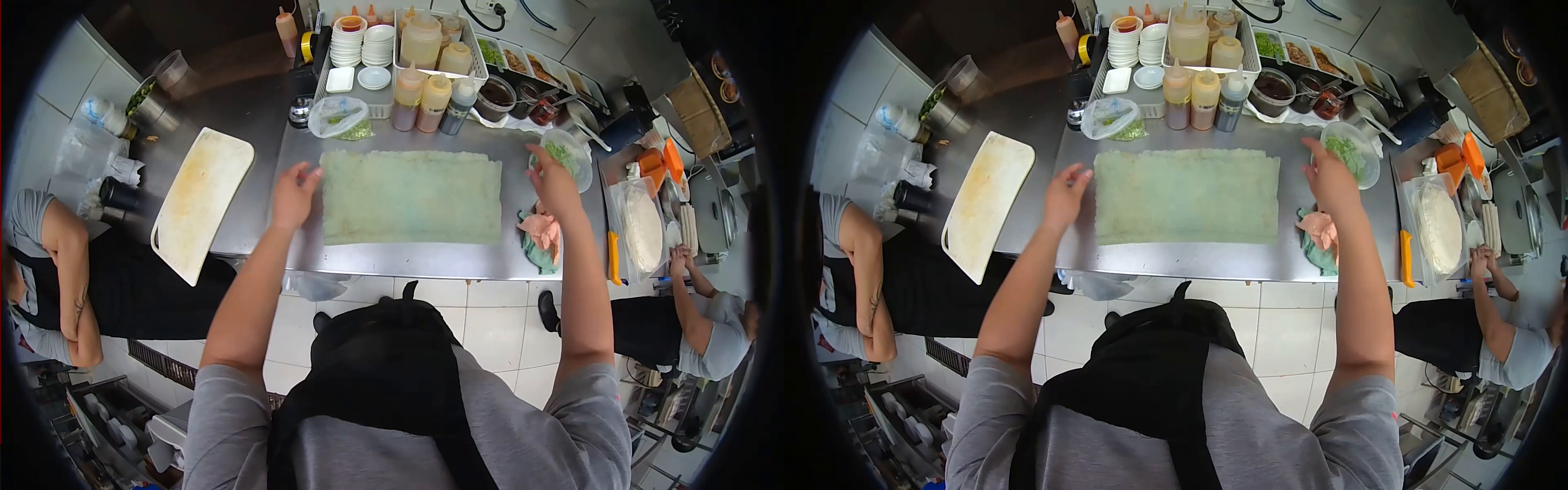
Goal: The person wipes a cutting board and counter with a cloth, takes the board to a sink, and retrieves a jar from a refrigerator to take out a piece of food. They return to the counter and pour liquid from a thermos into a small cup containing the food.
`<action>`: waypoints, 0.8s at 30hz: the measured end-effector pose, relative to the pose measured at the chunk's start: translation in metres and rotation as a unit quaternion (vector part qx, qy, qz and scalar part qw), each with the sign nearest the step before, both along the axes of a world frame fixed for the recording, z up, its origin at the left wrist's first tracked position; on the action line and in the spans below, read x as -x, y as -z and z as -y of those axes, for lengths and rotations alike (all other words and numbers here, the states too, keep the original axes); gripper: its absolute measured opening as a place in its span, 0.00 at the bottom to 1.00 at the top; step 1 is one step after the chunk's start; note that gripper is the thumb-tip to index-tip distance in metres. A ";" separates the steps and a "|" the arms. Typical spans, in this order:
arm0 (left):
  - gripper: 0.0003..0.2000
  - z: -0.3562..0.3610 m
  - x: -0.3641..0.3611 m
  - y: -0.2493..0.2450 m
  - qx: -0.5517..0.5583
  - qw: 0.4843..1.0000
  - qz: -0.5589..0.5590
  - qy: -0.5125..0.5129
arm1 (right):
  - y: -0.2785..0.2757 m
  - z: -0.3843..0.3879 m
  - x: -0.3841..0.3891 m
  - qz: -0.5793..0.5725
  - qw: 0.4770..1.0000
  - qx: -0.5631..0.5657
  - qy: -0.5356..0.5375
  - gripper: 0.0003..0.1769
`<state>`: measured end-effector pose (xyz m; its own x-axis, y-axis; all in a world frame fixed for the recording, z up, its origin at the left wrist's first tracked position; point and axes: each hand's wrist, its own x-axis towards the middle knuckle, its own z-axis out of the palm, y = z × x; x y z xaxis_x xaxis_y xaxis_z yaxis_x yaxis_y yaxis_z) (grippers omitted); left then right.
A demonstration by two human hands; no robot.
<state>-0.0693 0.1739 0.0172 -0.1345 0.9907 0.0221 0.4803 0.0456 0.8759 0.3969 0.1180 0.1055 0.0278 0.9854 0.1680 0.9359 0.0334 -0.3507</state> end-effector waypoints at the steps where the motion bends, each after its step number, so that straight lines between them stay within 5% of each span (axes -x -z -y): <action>1: 0.21 0.008 -0.005 0.008 -0.034 0.995 -0.097 0.017 | 0.002 0.007 0.002 -0.035 0.999 0.006 0.002 0.23; 2: 0.23 0.017 -0.012 0.011 -0.065 0.978 -0.193 0.035 | 0.002 0.018 0.003 -0.034 0.999 0.007 0.001 0.23; 9: 0.19 0.044 -0.032 0.006 0.052 0.960 -0.264 0.084 | 0.014 0.103 -0.007 -0.144 0.987 0.025 0.073 0.20; 12: 0.17 0.040 -0.036 0.009 0.018 0.970 -0.227 0.084 | 0.020 0.130 -0.012 -0.178 0.977 0.031 0.115 0.18; 14: 0.16 0.038 -0.039 0.003 0.079 0.988 -0.017 0.131 | 0.022 0.145 -0.020 -0.191 0.972 0.031 0.135 0.18; 17: 0.15 0.027 -0.047 0.002 0.080 0.978 0.065 0.184 | 0.024 0.165 -0.032 -0.207 0.962 0.039 0.174 0.17; 22: 0.15 0.020 -0.138 -0.047 0.057 0.944 0.082 0.315 | 0.025 0.187 -0.039 -0.195 0.963 0.014 0.183 0.15; 24: 0.18 0.034 -0.192 -0.087 0.232 0.898 0.114 0.356 | 0.025 0.189 -0.034 -0.200 0.961 0.018 0.189 0.16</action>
